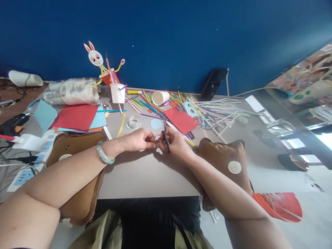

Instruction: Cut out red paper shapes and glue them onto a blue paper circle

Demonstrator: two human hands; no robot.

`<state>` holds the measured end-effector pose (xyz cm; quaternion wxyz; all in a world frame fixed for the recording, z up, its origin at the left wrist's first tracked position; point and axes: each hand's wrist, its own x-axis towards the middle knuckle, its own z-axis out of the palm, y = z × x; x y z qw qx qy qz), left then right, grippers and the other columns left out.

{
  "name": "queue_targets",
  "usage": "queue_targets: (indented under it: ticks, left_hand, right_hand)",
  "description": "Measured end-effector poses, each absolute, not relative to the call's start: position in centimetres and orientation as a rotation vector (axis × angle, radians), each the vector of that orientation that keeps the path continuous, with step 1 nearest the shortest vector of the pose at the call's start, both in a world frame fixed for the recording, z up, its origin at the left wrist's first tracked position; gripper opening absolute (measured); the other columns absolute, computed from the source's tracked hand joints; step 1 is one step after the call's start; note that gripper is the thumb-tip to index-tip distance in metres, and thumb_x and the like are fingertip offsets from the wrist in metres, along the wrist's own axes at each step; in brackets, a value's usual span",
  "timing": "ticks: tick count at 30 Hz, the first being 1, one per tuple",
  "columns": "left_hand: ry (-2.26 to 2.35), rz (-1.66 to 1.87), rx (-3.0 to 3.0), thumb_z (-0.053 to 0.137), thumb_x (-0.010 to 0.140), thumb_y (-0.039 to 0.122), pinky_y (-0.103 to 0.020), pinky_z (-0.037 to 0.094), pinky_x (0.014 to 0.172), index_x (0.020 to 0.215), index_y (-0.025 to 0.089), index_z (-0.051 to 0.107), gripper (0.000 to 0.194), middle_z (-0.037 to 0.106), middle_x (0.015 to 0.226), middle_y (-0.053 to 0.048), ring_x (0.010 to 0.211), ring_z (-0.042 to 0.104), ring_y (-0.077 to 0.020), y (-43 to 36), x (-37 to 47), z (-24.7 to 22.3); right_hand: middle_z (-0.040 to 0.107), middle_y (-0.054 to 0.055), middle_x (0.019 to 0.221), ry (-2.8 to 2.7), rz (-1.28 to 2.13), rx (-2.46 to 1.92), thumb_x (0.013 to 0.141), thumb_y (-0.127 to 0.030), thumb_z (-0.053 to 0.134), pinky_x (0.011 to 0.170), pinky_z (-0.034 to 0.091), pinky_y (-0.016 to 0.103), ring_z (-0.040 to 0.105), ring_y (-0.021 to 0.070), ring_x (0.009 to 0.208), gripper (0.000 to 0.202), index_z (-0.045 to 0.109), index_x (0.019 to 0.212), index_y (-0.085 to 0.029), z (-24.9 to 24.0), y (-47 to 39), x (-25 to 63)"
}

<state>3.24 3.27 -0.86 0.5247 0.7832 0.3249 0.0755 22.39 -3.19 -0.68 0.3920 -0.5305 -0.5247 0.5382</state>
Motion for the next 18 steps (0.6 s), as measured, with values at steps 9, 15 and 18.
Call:
queue_targets:
  ticks: [9,15,18]
  left_hand:
    - [0.880,0.566,1.550,0.073,0.076,0.038,-0.024,0.044,0.064,0.075,0.016,0.072,0.022,0.069,0.072,-0.002,0.068,0.060,-0.0128,2.6,3.8,0.3]
    - [0.960,0.867,1.320,0.078,0.072,0.041,-0.024,0.043,0.067,0.077,0.016,0.073,0.026,0.067,0.072,0.000,0.068,0.056,-0.0110,3.1,3.7,0.3]
    - [0.976,0.925,1.271,0.080,0.070,0.038,-0.024,0.044,0.068,0.076,0.016,0.073,0.024,0.068,0.072,0.000,0.067,0.056,-0.0104,3.3,3.7,0.4]
  right_hand:
    - [0.063,-0.003,0.070,-1.378,1.227,-1.367,0.062,-0.038,0.085,0.056,0.044,0.026,0.058,0.0134,0.061,0.045,0.046,0.080,-0.023,0.0,-2.9,23.4]
    - [0.057,-0.004,0.067,-1.734,0.935,-1.578,0.064,-0.049,0.082,0.055,0.037,0.025,0.048,0.0121,0.060,0.048,0.044,0.076,-0.023,-0.4,-2.6,24.3]
    - [0.053,-0.005,0.064,-1.804,0.855,-1.626,0.065,-0.055,0.080,0.054,0.033,0.025,0.043,0.0113,0.059,0.050,0.042,0.073,-0.023,-0.6,-2.5,24.3]
